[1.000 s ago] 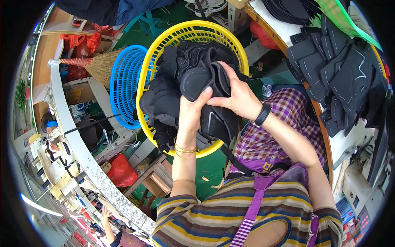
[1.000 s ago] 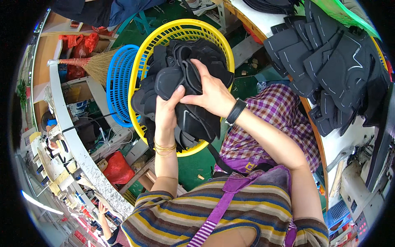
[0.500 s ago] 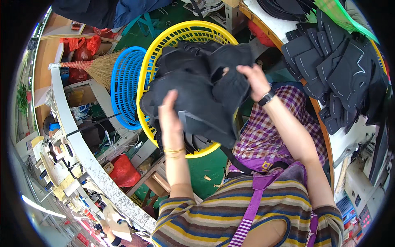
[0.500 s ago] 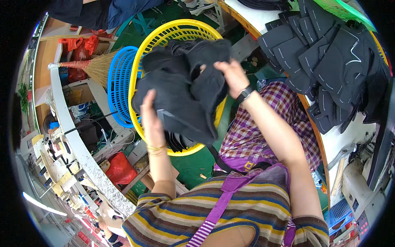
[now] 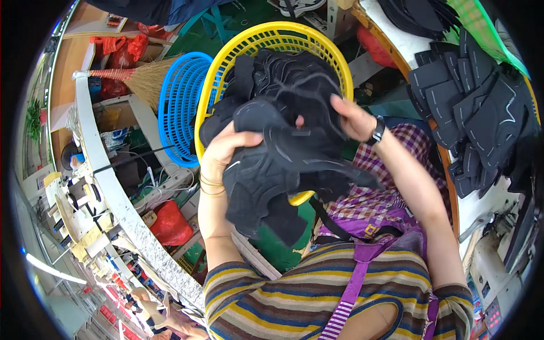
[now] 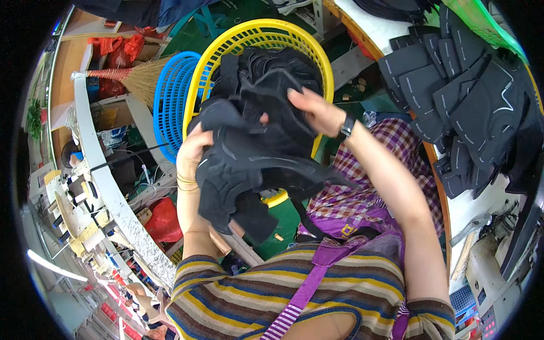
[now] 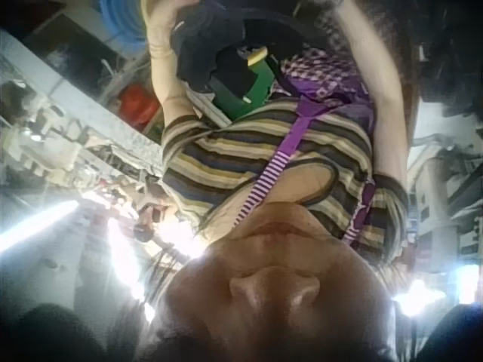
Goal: The person folds the edges of shoe parts using a machine, hammers the folded pieces with a hammer, and sorts and places the finished parts into a basket.
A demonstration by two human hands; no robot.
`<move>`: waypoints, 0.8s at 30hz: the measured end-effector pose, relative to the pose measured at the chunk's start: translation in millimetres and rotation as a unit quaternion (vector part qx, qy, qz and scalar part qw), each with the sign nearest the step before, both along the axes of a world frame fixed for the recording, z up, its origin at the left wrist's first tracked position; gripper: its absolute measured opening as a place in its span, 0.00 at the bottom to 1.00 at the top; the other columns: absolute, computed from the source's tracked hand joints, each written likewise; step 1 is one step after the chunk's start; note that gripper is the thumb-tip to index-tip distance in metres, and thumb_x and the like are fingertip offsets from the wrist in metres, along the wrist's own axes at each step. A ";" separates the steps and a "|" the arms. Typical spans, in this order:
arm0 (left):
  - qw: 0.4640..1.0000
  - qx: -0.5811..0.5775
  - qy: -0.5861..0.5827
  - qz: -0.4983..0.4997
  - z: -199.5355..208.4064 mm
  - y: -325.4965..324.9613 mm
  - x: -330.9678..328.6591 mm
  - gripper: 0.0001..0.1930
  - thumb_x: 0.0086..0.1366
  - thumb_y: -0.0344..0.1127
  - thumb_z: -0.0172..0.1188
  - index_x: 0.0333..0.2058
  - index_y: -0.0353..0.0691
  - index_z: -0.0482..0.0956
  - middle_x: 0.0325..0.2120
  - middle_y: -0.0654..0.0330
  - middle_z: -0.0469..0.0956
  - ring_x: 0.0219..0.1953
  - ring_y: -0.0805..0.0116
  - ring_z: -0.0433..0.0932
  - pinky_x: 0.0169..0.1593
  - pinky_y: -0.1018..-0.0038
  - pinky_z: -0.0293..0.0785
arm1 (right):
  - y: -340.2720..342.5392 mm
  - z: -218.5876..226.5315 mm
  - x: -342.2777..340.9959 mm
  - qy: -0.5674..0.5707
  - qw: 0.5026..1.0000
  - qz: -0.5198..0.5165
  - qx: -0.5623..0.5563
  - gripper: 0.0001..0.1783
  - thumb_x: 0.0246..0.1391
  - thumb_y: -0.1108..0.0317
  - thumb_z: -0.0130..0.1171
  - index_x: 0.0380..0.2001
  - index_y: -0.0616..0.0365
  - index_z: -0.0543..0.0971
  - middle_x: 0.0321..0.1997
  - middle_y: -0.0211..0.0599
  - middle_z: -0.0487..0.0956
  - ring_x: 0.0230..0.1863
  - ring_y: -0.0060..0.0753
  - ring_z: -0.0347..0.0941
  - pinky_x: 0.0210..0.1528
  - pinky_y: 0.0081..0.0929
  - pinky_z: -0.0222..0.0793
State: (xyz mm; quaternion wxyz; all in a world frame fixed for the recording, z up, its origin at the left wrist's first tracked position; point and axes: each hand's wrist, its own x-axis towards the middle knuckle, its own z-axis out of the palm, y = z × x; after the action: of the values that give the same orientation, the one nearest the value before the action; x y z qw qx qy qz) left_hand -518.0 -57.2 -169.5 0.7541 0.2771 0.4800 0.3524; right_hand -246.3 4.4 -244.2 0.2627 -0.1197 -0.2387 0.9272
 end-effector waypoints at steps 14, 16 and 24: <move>0.995 -0.085 -0.044 0.022 -30.0 -3.6 32.3 0.18 0.58 0.31 0.59 0.47 0.31 0.73 0.42 0.57 0.78 0.43 0.70 0.77 0.50 0.74 0.72 | 6.3 32.4 -2.2 -0.340 0.847 -0.056 0.406 0.43 0.42 0.67 0.67 0.62 0.60 0.59 0.61 0.45 0.66 0.62 0.34 0.62 0.63 0.29 0.55; 0.988 -0.105 0.039 0.110 -20.5 -12.8 11.0 0.17 0.61 0.33 0.57 0.46 0.30 0.73 0.37 0.54 0.79 0.35 0.64 0.80 0.43 0.71 0.77 | 9.7 30.3 3.3 -0.418 0.886 -0.121 0.163 0.35 0.48 0.66 0.65 0.56 0.69 0.64 0.55 0.46 0.71 0.56 0.34 0.68 0.59 0.27 0.61; 0.906 -0.038 0.324 0.270 33.5 -60.0 -51.2 0.18 0.64 0.40 0.48 0.43 0.29 0.71 0.27 0.47 0.79 0.26 0.55 0.79 0.32 0.67 0.78 | -2.5 14.2 29.7 -0.436 0.763 -0.354 0.321 0.28 0.51 0.69 0.61 0.55 0.62 0.66 0.51 0.43 0.74 0.53 0.30 0.71 0.56 0.25 0.64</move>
State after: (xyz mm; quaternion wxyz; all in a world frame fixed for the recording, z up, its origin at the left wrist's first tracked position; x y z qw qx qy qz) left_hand -569.2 -117.2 -136.1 0.4430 0.2066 0.7675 0.4147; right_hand -216.6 1.8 -230.0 0.4626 -0.4958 -0.5516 0.4857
